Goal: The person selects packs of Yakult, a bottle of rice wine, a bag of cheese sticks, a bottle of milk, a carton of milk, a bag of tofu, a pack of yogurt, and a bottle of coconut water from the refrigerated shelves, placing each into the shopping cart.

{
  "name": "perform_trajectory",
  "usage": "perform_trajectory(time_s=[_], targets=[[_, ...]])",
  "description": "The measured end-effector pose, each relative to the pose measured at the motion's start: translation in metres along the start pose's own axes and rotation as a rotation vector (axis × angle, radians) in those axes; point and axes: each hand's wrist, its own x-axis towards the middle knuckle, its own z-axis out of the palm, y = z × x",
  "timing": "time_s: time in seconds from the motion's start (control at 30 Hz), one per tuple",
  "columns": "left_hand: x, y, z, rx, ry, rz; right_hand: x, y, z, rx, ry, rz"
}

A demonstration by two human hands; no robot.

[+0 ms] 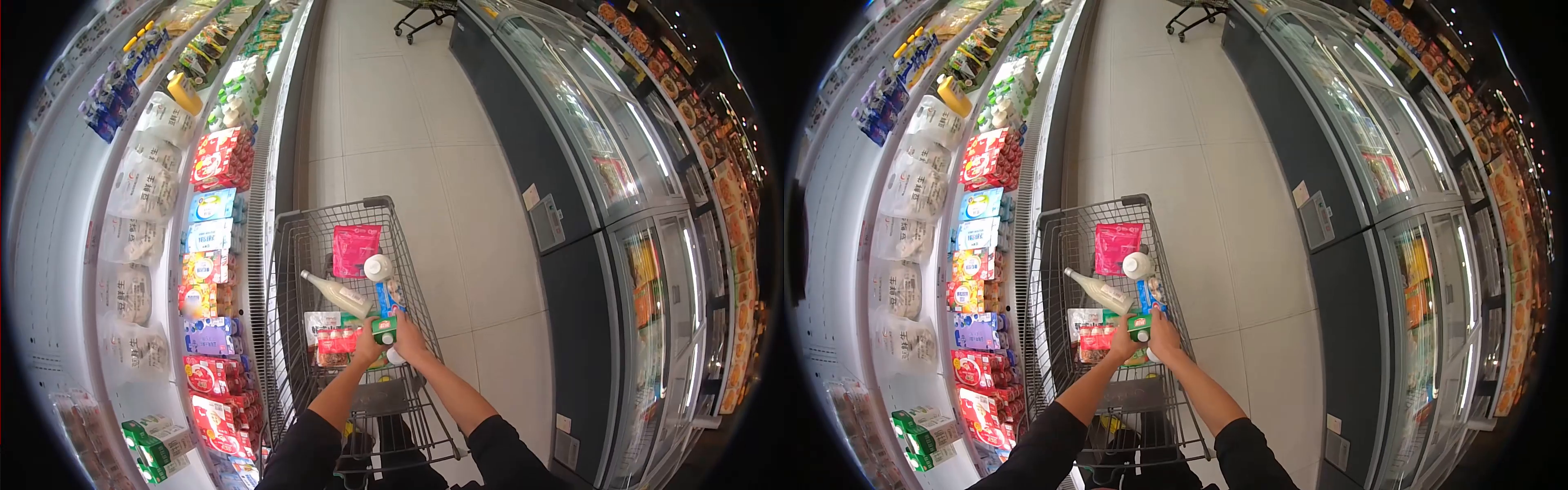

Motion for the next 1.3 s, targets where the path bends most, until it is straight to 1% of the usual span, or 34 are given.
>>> perform_trajectory(time_s=[0.07, 0.1, 0.17, 0.2, 0.3, 0.33, 0.37, 0.4, 0.47, 0.57, 0.63, 0.7, 0.73, 0.77, 0.8, 0.83, 0.9, 0.93, 0.97, 1.0, 1.03, 1.07, 1.1, 1.13, 1.2, 1.27, 1.3], targets=[[-0.003, -0.002, 0.005, -0.076, -0.05, 0.009, -0.007, 0.006, 0.005, 0.101, 0.05, -0.025], [-0.005, -0.001, 0.006, -0.076, -0.049, 0.023, -0.013, 0.01, 0.007, 0.099, 0.063, -0.028], [-0.007, 0.003, 0.007, -0.031, -0.126, 0.001, -0.02, 0.014, 0.007, 0.185, 0.146, -0.11], [-0.008, 0.002, 0.009, -0.032, -0.121, 0.01, -0.022, 0.015, 0.004, 0.182, 0.153, -0.117], [-0.012, 0.0, 0.009, 0.02, -0.091, 0.069, -0.032, 0.01, -0.008, 0.115, 0.16, -0.136], [-0.015, 0.008, 0.005, 0.02, -0.085, 0.076, -0.038, 0.004, -0.017, 0.043, 0.075, -0.12], [-0.021, 0.014, -0.001, -0.002, -0.108, 0.04, -0.042, -0.002, -0.025, -0.03, -0.01, -0.104], [-0.025, 0.02, -0.005, -0.023, -0.131, 0.003, -0.044, -0.003, -0.027, -0.033, -0.005, -0.114], [-0.026, 0.017, -0.009, -0.018, -0.13, 0.009, -0.046, 0.002, -0.019, -0.131, -0.023, -0.141], [-0.023, 0.011, -0.012, -0.01, -0.132, 0.02, -0.058, -0.006, -0.025, -0.16, 0.0, -0.152], [-0.03, 0.014, -0.016, -0.008, -0.128, 0.025, -0.071, -0.023, -0.037, -0.178, -0.005, -0.133], [-0.034, 0.018, -0.021, -0.013, -0.133, 0.119, -0.085, -0.033, -0.046, -0.199, -0.008, -0.116], [-0.038, 0.018, -0.024, -0.016, -0.124, 0.121, -0.093, -0.034, -0.047, -0.207, 0.049, -0.175], [-0.042, 0.019, -0.028, -0.072, -0.129, 0.071, -0.1, -0.035, -0.05, -0.215, 0.107, -0.235], [-0.047, 0.019, -0.032, -0.128, -0.136, 0.019, -0.113, -0.038, -0.055, -0.219, 0.107, -0.244], [-0.057, 0.028, -0.044, -0.129, -0.125, 0.02, -0.129, -0.043, -0.06, -0.195, 0.109, -0.271], [-0.089, 0.047, -0.074, -0.222, -0.174, 0.04, -0.158, -0.048, -0.068, -0.172, 0.111, -0.313], [-0.109, 0.052, -0.09, -0.221, -0.16, 0.04, -0.173, -0.048, -0.068, -0.052, 0.012, -0.362], [-0.13, 0.054, -0.107, -0.073, -0.122, 0.141, -0.188, -0.049, -0.067, 0.065, -0.086, -0.411], [-0.152, 0.057, -0.125, 0.076, -0.083, 0.24, -0.204, -0.053, -0.064, 0.06, -0.087, -0.426], [-0.179, 0.061, -0.142, 0.076, -0.07, 0.242, -0.222, -0.056, -0.061, 0.036, -0.152, -0.455], [-0.206, 0.065, -0.158, 0.171, -0.067, 0.228, -0.237, -0.058, -0.058, 0.006, -0.217, -0.483], [-0.233, 0.067, -0.171, 0.261, -0.065, 0.208, -0.251, -0.059, -0.052, -0.007, -0.222, -0.494], [-0.258, 0.065, -0.183, 0.247, -0.048, 0.203, -0.267, -0.062, -0.047, -0.026, -0.272, -0.501], [-0.306, 0.062, -0.2, 0.519, -0.146, 0.014, -0.284, -0.07, -0.038, -0.081, -0.351, -0.533], [-0.348, 0.063, -0.208, 0.574, -0.127, -0.112, -0.306, -0.074, -0.026, -0.201, -0.382, -0.443], [-0.361, 0.054, -0.202, 0.531, -0.019, -0.133, -0.318, -0.089, -0.034, -0.231, -0.338, -0.504]])
